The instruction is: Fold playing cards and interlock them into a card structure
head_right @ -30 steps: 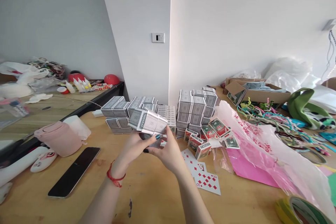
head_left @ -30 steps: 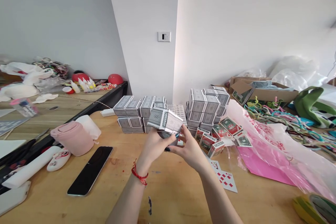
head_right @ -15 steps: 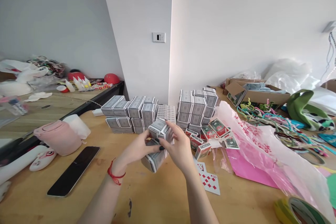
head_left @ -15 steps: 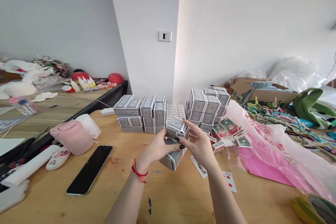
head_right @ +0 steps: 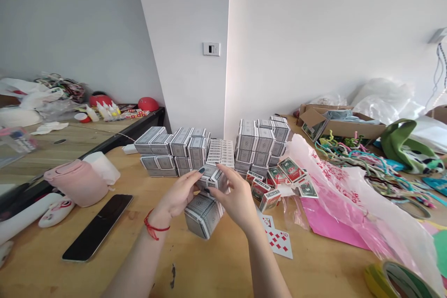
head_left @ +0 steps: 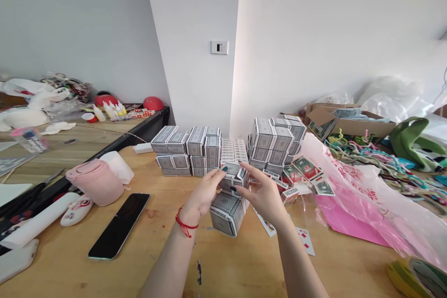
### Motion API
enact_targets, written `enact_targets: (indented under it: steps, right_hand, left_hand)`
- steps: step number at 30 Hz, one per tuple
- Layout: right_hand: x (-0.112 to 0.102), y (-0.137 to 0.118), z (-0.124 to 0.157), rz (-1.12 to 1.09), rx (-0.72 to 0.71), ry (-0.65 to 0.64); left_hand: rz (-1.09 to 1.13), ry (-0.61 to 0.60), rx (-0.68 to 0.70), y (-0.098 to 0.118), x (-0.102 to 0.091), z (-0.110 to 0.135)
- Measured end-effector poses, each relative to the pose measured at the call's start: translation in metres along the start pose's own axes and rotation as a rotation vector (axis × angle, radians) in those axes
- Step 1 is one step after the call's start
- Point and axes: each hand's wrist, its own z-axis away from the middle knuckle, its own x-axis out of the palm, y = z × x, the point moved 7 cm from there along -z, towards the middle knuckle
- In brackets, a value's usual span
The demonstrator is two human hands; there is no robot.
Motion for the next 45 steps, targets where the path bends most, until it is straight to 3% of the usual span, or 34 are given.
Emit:
enact_targets:
  steps: [9,21,45]
  right_hand:
    - [-0.006,0.006,-0.001,-0.003,0.028,0.05]
    - [0.001,0.002,-0.001,0.133,-0.029,0.08]
    - [-0.004,0.007,-0.002,0.208,0.005,0.19]
  left_hand:
    - [0.107,0.089,-0.047,-0.01,-0.015,-0.01]
    - [0.208,0.153,-0.071,-0.018,-0.016,-0.016]
    - [0.256,0.117,-0.126,-0.028,-0.011,-0.021]
